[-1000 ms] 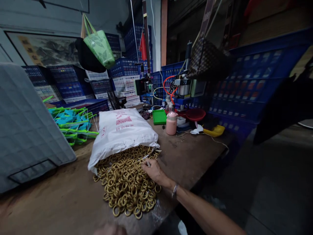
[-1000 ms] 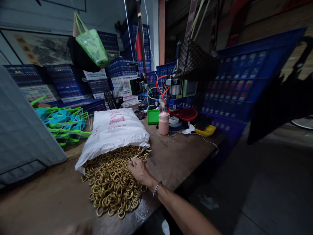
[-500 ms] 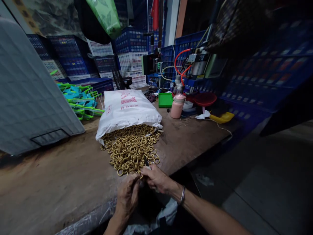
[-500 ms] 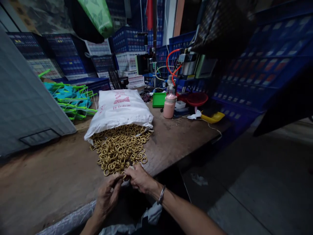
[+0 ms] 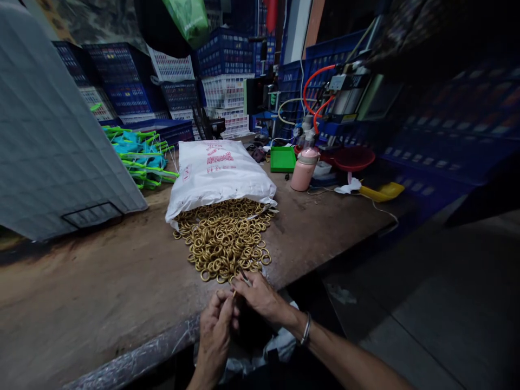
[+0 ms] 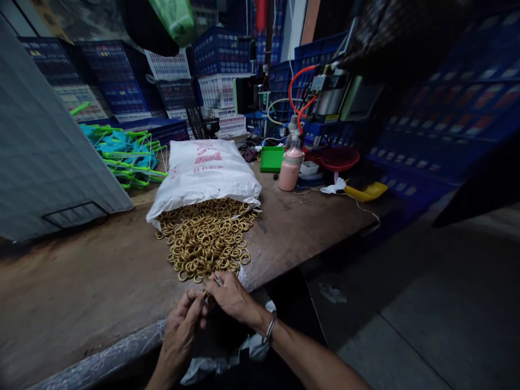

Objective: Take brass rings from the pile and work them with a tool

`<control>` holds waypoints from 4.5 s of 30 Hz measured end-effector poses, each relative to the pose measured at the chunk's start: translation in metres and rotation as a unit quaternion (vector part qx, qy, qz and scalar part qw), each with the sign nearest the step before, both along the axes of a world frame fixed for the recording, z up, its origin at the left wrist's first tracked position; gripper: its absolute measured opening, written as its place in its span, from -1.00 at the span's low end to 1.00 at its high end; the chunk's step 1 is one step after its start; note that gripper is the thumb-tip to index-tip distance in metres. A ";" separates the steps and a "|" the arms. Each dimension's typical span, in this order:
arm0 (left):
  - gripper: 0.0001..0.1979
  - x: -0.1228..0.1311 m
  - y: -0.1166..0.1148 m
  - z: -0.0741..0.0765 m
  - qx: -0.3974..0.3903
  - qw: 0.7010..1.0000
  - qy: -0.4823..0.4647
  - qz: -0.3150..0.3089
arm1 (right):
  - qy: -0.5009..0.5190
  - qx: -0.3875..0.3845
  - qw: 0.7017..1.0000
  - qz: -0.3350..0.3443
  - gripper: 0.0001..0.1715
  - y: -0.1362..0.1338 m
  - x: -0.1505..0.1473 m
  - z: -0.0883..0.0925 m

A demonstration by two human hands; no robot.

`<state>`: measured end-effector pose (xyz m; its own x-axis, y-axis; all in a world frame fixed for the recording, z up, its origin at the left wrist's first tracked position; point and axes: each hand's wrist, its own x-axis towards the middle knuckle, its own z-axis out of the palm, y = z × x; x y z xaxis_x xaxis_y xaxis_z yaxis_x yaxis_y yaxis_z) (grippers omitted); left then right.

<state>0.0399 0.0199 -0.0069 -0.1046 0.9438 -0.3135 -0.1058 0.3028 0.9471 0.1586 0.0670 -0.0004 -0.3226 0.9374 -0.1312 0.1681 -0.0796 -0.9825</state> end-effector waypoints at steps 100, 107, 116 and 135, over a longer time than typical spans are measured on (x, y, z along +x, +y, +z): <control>-0.67 -0.010 -0.008 -0.006 -0.036 0.994 -0.053 -0.083 | -0.128 0.082 0.988 -0.016 -0.79 -0.019 -0.007 0.007; -0.70 -0.013 -0.011 -0.007 -0.039 0.991 -0.100 -0.079 | -0.146 0.101 0.984 -0.021 -0.73 -0.018 -0.006 0.004; -0.70 -0.013 -0.010 -0.014 0.010 0.996 -0.076 -0.045 | -0.364 0.211 0.901 0.103 -0.72 -0.031 -0.001 0.003; -0.69 -0.010 -0.012 -0.002 -0.116 0.961 -0.250 -0.020 | -0.507 0.120 0.835 -0.175 -0.84 0.037 0.067 -0.009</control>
<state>0.0303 0.0083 -0.0087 0.1484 0.8430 -0.5170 -0.5140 0.5124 0.6880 0.2259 0.1045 -0.0095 0.1397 0.9896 0.0343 0.9314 -0.1196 -0.3439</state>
